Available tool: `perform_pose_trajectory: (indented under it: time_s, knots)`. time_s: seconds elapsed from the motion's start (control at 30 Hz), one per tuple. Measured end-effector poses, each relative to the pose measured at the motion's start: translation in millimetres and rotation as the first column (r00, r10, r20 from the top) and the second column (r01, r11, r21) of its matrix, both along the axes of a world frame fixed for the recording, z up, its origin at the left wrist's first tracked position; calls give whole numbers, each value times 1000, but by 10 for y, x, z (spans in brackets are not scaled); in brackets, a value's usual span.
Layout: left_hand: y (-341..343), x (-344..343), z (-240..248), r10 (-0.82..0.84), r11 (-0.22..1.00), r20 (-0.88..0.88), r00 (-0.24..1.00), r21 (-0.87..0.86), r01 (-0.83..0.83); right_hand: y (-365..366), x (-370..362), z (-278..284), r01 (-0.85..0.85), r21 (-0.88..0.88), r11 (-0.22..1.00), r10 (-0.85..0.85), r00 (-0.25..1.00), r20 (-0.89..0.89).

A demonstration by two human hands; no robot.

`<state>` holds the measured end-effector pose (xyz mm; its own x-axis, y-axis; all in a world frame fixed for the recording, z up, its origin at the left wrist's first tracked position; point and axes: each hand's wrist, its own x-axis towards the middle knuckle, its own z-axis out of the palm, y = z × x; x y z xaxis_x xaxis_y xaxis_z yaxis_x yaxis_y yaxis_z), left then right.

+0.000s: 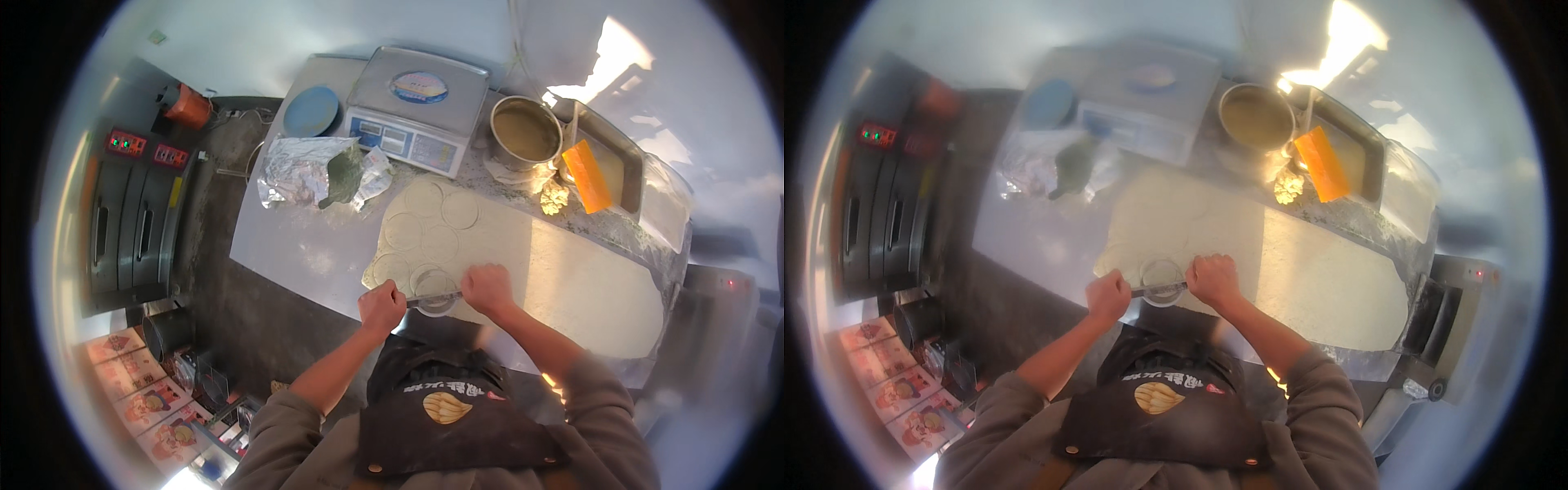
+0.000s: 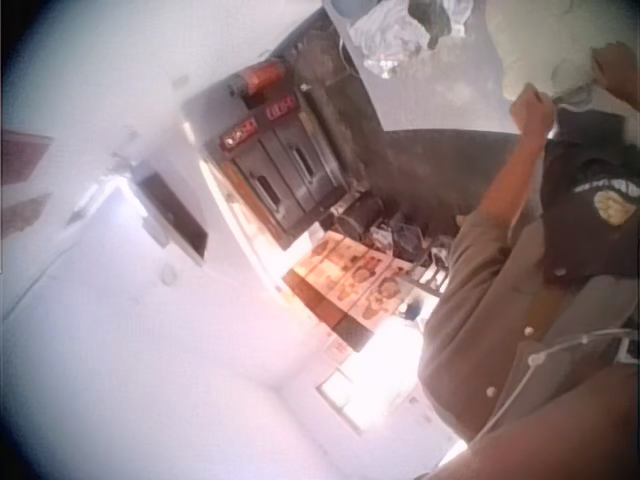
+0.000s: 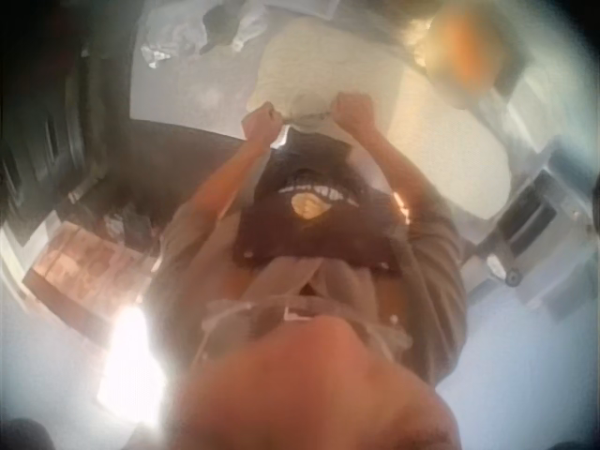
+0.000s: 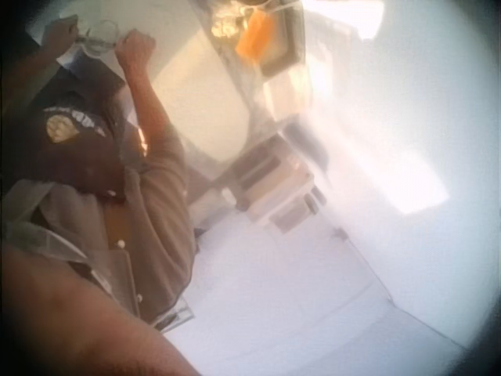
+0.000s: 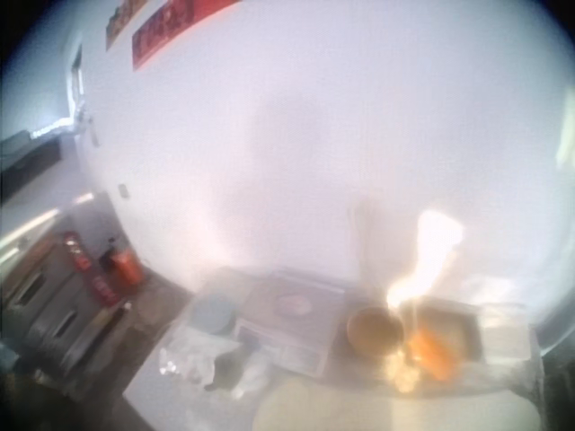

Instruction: The person arranges baked pies on trays, covers them with a cloth, then flattens dough, runs it through a dough sheeter, and cuts circular pieces with a round cutter. The cut dough circles are placed on a tray.

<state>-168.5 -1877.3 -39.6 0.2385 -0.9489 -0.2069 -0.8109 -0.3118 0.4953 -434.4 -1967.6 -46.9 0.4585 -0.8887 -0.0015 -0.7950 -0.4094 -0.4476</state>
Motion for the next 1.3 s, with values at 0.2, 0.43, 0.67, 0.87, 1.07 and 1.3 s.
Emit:
perform_pose_trajectory:
  time_s: [0.2,0.43,0.67,0.87,1.07,1.3]
  knots:
    - [-908,-681,-139,-121,983,-20,992,-141,117,-653,-696,37,241,-56,969,-245,966,-79]
    - [-1872,-1173,-351,-112,993,-19,994,-25,111,-1522,-1103,-162,350,-159,923,-363,930,-62]
    - [-2030,-1194,-406,-114,991,-13,993,72,115,-1663,-1099,-306,378,-129,917,-393,912,-116]
    - [-2049,-1194,-375,-144,986,-5,990,87,143,-1662,-1096,-271,365,-116,924,-376,922,-89]
    - [-2131,-1218,-532,-239,952,67,969,213,220,-1703,-1143,-564,345,-226,911,-346,937,36]
    - [-1999,-1221,-445,-219,975,98,971,46,215,-1647,-1145,-401,325,-152,933,-333,943,-26]
